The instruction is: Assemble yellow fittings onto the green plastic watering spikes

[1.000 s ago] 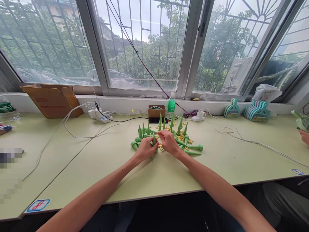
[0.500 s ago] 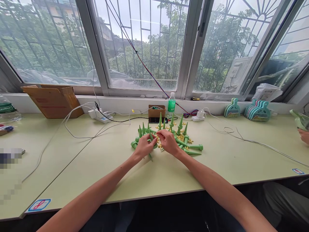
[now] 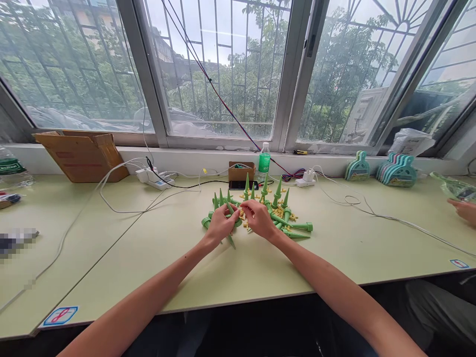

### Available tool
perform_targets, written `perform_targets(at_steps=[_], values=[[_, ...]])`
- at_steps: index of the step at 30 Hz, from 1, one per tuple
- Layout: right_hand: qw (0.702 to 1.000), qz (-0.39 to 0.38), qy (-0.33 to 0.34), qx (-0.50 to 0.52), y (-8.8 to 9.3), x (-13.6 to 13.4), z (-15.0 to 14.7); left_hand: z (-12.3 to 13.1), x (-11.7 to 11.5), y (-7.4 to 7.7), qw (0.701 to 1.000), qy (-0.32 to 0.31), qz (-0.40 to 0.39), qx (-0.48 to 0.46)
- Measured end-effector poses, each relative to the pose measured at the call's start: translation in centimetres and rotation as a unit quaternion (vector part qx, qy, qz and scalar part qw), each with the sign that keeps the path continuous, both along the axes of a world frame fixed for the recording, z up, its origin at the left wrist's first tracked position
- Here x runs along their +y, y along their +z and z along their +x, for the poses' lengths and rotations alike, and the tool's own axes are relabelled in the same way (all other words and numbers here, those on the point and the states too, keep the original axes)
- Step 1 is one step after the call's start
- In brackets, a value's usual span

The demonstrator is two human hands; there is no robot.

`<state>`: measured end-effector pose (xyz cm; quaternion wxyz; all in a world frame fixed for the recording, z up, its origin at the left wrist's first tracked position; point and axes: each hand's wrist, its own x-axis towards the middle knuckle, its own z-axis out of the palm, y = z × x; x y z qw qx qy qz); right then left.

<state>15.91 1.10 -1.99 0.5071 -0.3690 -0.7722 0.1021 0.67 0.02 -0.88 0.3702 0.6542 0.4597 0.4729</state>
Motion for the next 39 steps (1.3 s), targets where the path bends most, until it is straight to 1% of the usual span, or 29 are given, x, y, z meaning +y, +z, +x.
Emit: perform_targets(at_steps=[8, 15, 30, 39], values=[[1.0, -0.003, -0.002, 0.004, -0.05, 0.04, 0.01, 0.03, -0.19, 0.56, 1.0, 0.001, -0.015, -0.013], [1.0, 0.0, -0.005, 0.006, -0.05, 0.09, 0.03, 0.05, -0.23, 0.72, 0.999, 0.005, -0.018, -0.028], [1.0, 0.007, -0.014, 0.014, -0.03, 0.03, 0.06, -0.03, -0.11, 0.72, 0.999, 0.035, -0.005, -0.014], [1.0, 0.015, -0.016, 0.015, 0.0, 0.09, 0.08, -0.16, 0.2, 0.38, 0.999, 0.051, 0.006, -0.009]])
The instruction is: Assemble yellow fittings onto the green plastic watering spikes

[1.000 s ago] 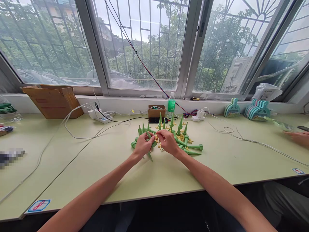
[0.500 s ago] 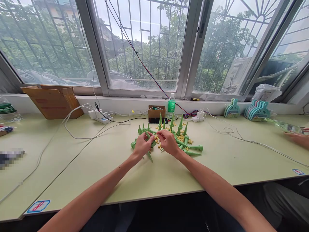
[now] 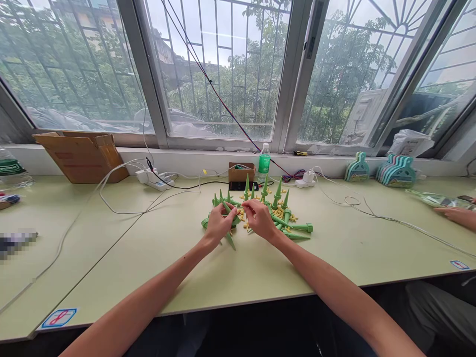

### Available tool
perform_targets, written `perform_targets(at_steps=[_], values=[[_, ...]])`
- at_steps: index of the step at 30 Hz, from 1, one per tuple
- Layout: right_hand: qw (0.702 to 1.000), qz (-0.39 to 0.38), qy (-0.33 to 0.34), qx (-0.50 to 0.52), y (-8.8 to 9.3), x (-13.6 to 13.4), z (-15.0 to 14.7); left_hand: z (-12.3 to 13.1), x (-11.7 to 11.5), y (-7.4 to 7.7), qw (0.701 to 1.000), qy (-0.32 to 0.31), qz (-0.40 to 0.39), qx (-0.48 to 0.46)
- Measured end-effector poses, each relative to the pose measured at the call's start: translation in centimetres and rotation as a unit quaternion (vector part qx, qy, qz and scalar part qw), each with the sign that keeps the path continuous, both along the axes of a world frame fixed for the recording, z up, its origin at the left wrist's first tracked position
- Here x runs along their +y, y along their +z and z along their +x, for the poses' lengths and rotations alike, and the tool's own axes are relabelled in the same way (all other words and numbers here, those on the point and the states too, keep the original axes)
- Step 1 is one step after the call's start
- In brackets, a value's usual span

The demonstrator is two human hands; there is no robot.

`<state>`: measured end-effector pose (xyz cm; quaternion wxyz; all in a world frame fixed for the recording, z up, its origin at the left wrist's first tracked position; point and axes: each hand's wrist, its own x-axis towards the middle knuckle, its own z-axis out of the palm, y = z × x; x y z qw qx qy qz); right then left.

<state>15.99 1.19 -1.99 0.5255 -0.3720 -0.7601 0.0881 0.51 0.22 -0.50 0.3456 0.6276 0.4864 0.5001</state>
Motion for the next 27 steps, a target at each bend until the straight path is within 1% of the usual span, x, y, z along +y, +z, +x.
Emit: perform_targets(at_steps=[7, 16, 27], values=[[1.0, -0.008, 0.009, -0.005, -0.05, -0.04, -0.01, 0.07, -0.15, 0.16, 1.0, -0.008, -0.002, 0.011], [1.0, -0.016, 0.015, -0.014, -0.29, 0.15, -0.02, 0.1, -0.16, -0.08, 1.0, -0.027, -0.011, -0.004], [0.999, -0.016, 0.029, -0.015, -0.39, 0.24, -0.04, 0.1, -0.13, -0.24, 0.999, -0.033, 0.0, 0.014]])
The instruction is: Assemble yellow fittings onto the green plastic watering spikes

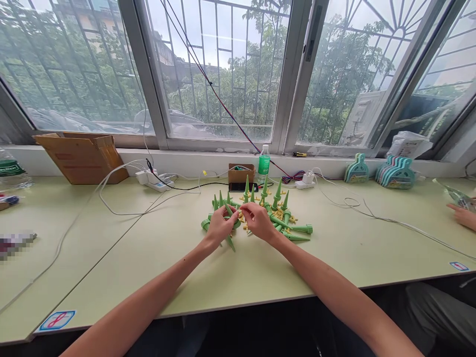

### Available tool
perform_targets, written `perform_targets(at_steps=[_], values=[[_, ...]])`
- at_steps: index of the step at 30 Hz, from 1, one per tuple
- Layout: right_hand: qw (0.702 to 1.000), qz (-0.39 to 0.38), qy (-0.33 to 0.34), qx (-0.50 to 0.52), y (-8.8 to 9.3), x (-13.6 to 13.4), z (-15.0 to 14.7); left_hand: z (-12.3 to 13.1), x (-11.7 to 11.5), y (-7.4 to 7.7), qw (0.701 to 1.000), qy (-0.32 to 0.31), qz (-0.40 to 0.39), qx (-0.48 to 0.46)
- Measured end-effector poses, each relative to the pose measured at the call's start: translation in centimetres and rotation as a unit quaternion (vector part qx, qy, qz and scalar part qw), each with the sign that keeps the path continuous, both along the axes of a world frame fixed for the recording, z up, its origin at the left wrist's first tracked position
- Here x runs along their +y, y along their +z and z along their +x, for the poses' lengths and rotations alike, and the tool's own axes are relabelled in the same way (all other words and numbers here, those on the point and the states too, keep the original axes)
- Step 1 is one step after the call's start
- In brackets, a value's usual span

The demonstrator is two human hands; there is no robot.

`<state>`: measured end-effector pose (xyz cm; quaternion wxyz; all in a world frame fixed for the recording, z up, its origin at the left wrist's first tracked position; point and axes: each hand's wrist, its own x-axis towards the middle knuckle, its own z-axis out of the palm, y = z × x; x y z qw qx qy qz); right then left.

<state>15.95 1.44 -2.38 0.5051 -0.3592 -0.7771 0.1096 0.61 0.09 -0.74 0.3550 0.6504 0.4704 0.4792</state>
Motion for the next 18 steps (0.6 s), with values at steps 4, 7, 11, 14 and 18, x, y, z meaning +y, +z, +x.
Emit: perform_targets(at_steps=[4, 7, 11, 14, 18], values=[[1.0, -0.003, 0.009, -0.003, 0.15, -0.13, -0.01, 0.03, -0.05, 0.06, 1.0, 0.0, 0.003, 0.012], [1.0, -0.005, 0.009, -0.004, 0.26, -0.24, -0.04, 0.04, -0.03, 0.06, 1.0, 0.001, 0.007, 0.016], [1.0, -0.008, 0.008, -0.005, 0.29, -0.28, -0.06, -0.01, 0.11, -0.09, 1.0, -0.002, 0.003, 0.014], [1.0, -0.01, 0.009, -0.004, 0.28, -0.29, -0.06, -0.06, 0.21, -0.24, 1.0, -0.007, 0.001, 0.012], [1.0, -0.011, 0.008, -0.005, 0.33, -0.37, -0.08, -0.08, 0.21, -0.31, 1.0, -0.012, -0.003, 0.008]])
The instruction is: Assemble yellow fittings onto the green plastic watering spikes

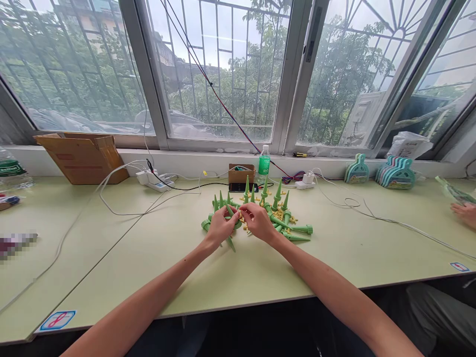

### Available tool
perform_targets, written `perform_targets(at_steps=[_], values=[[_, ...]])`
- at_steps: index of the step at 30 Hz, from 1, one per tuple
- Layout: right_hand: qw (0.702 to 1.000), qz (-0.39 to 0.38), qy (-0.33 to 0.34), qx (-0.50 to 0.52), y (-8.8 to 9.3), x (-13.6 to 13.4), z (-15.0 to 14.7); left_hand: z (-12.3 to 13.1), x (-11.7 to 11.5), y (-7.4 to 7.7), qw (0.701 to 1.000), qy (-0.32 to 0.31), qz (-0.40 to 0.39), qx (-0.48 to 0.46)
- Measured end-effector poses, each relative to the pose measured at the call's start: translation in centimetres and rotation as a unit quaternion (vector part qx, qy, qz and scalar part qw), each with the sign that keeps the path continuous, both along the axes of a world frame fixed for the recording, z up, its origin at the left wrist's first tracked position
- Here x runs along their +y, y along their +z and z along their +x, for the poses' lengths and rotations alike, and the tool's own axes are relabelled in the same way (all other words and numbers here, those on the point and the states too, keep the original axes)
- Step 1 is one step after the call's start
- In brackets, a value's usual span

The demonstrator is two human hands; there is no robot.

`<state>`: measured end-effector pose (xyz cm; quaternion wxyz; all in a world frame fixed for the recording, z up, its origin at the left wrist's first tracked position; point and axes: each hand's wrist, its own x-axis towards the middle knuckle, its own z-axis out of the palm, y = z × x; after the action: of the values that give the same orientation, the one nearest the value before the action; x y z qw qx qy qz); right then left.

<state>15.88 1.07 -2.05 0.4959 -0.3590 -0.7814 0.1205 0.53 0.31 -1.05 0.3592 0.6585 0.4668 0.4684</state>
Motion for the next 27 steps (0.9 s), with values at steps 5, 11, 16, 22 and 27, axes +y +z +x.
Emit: perform_targets(at_steps=[5, 11, 16, 22, 27], values=[[1.0, 0.0, 0.001, 0.0, -0.01, -0.02, -0.03, 0.06, -0.15, 0.14, 1.0, 0.001, -0.004, -0.001], [1.0, 0.0, 0.003, 0.001, -0.09, 0.01, -0.08, 0.02, -0.16, 0.0, 1.0, -0.006, 0.0, -0.004], [1.0, -0.001, 0.002, 0.002, -0.06, 0.04, -0.07, -0.02, -0.11, -0.11, 1.0, -0.004, -0.002, -0.003], [1.0, 0.0, 0.002, 0.001, -0.14, 0.07, -0.08, 0.04, -0.29, 0.03, 1.0, -0.007, -0.015, -0.018], [1.0, -0.001, 0.001, -0.001, -0.17, 0.13, -0.1, 0.04, -0.38, 0.12, 1.0, -0.004, -0.019, -0.016]])
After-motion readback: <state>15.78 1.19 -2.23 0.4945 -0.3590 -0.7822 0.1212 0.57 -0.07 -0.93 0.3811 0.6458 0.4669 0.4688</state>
